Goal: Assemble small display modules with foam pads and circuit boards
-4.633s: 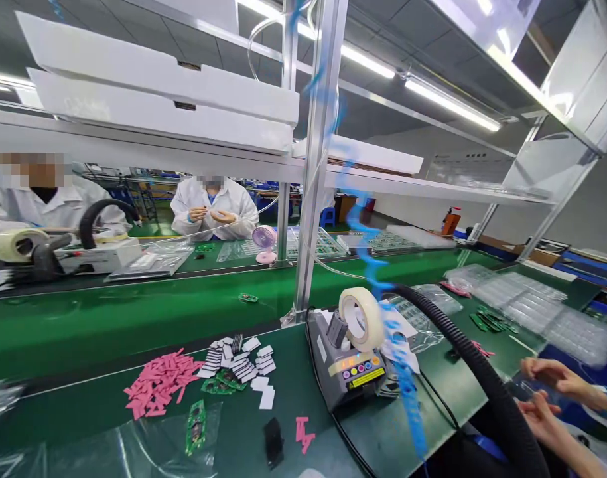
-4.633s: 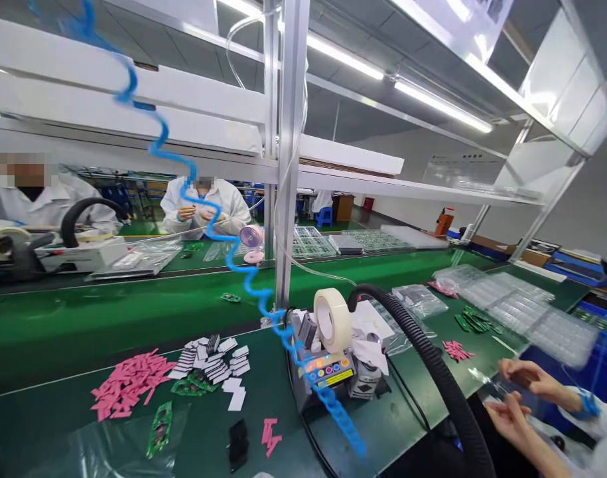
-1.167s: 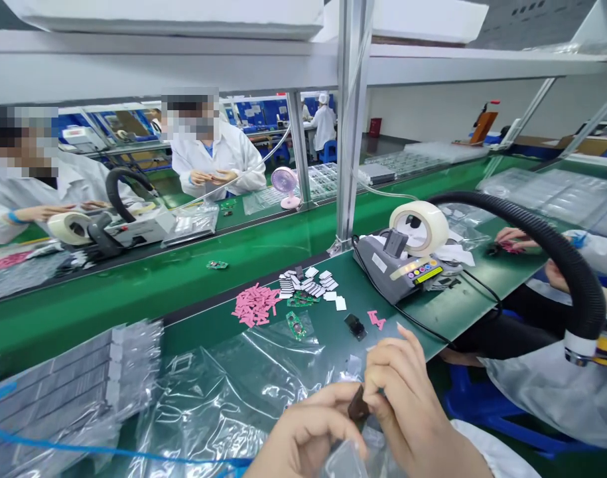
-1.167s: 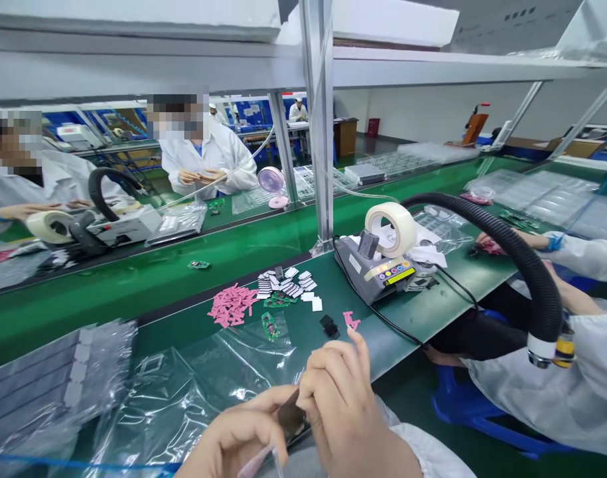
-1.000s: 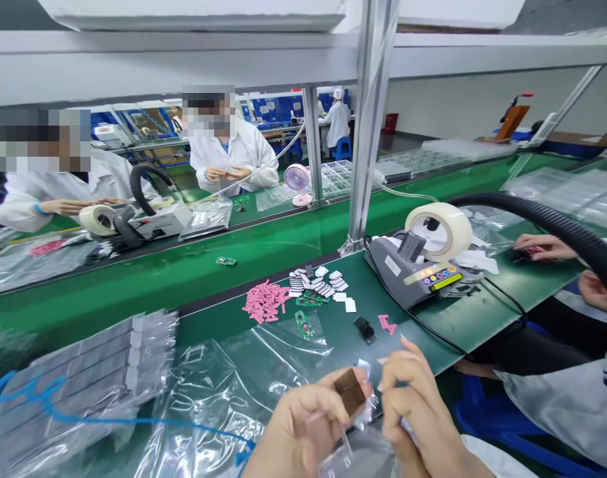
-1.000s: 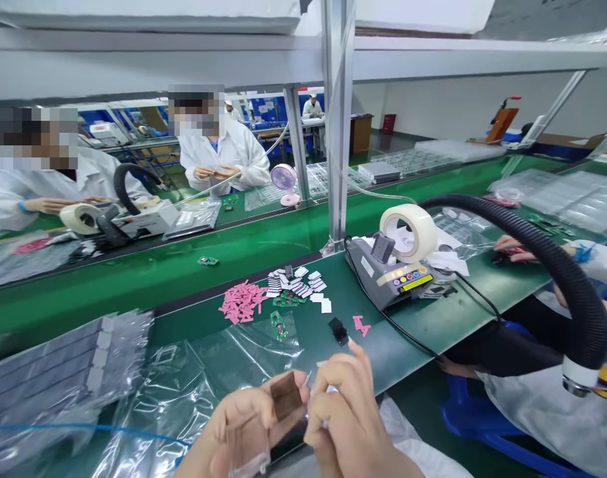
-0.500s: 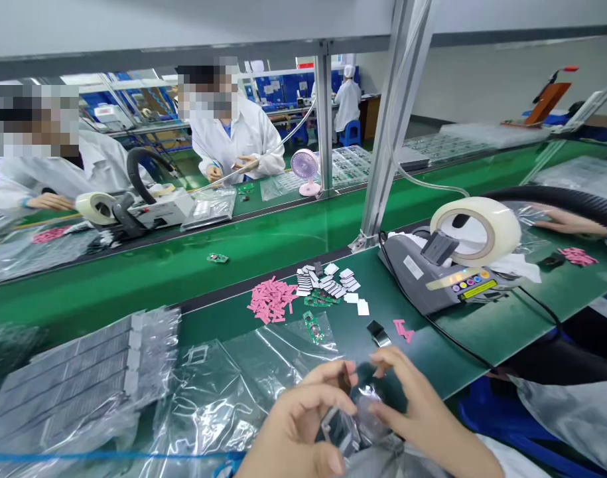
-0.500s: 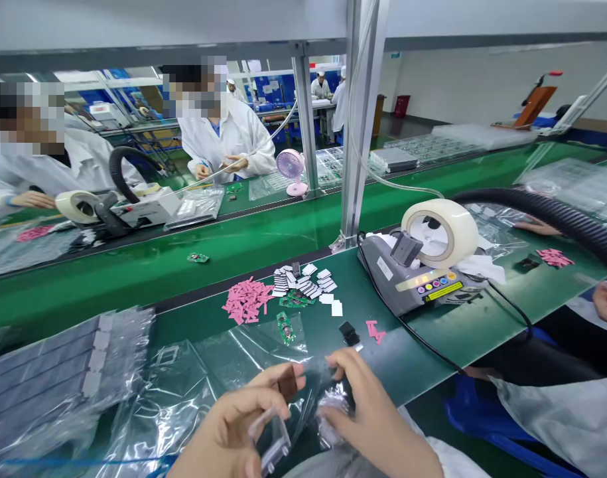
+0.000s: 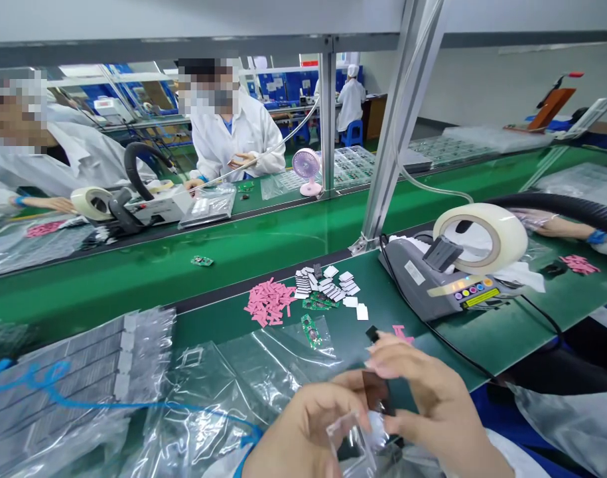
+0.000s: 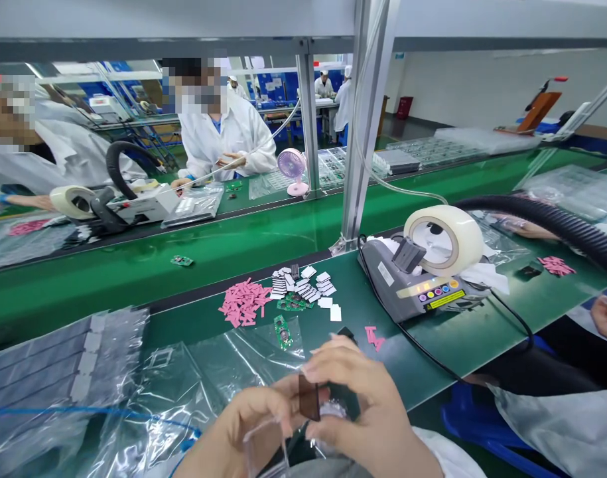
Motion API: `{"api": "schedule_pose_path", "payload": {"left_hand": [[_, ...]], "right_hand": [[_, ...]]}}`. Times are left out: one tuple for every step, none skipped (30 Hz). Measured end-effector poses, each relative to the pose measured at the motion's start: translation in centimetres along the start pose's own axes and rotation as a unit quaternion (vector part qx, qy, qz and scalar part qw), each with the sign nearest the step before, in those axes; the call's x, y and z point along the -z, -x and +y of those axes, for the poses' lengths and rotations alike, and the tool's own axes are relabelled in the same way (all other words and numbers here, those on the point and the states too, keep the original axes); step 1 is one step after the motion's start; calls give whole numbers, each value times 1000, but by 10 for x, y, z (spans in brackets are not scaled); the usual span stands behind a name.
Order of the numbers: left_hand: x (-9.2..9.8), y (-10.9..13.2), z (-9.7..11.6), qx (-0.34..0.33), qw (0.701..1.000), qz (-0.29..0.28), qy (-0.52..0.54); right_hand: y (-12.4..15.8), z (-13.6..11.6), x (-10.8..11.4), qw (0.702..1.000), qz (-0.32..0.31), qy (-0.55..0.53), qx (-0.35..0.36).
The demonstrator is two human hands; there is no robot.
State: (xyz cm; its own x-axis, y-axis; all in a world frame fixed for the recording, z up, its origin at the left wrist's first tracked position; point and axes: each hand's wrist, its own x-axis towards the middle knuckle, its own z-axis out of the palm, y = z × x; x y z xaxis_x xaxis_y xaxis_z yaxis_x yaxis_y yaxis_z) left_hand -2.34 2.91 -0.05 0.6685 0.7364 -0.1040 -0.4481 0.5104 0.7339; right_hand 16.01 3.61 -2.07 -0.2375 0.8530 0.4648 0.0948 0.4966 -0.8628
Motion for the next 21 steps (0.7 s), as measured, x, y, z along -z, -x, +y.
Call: {"api": "schedule_pose_path", "payload": {"left_hand": [[-1, -2, 0, -4, 999, -20, 42], [-3, -3, -1, -9, 996, -37, 78], [-4, -5, -1, -12, 993, -48, 107], [-5, -6, -2, -14, 990, -48, 132], [-6, -7, -3, -15, 988, -45, 148], [-6, -7, -4, -16, 986, -40, 159], [-5, -8, -5, -18, 985, -35, 165], [-5, -8, -7, -20, 985, -31, 169], [-4, -8, -8, -23, 985, -27, 170], [-3, -7, -9, -27, 985, -28, 167], [-2, -7, -9, -31, 986, -29, 163], [-1, -7, -9, -37, 986, -33, 158], [0, -7, -9, -44, 987, -42, 150], [1, -7, -7, -54, 988, -53, 138], [1, -7, -6, -62, 989, -58, 122], [2, -7, -4, -64, 991, -60, 103], [2, -7, -1, -64, 993, -59, 79], [3, -7, 1, -61, 995, -55, 52], [3, -7, 2, -54, 997, -48, 25], [4, -6, 3, -48, 998, -44, 1], [5, -6, 4, -43, 998, -42, -21]], "right_hand": [[0, 1, -2, 994, 3, -94, -50], [1, 2, -5, 980, 5, -174, -96], [1, 3, -8, 963, 3, -236, -133], [2, 3, -12, 946, 2, -282, -161], [3, 4, -17, 931, 3, -319, -180], [4, 5, -21, 919, 7, -345, -192], [5, 6, -25, 910, 13, -363, -199], [6, 7, -29, 905, 19, -375, -200], [7, 8, -33, 902, 26, -381, -199], [8, 10, -35, 902, 31, -385, -196], [8, 11, -37, 903, 32, -384, -188], [9, 12, -38, 907, 29, -382, -175], [9, 12, -38, 910, 25, -381, -163], [8, 12, -36, 914, 20, -377, -150], [8, 10, -33, 920, 14, -366, -139], [6, 7, -29, 930, 12, -344, -128], [5, 2, -24, 945, 18, -305, -115], [2, -4, -19, 963, 30, -247, -102], [0, -10, -14, 981, 48, -170, -81], [-3, -16, -10, 993, 65, -84, -55], [-6, -23, -6, 997, 77, 1, -32]]}}
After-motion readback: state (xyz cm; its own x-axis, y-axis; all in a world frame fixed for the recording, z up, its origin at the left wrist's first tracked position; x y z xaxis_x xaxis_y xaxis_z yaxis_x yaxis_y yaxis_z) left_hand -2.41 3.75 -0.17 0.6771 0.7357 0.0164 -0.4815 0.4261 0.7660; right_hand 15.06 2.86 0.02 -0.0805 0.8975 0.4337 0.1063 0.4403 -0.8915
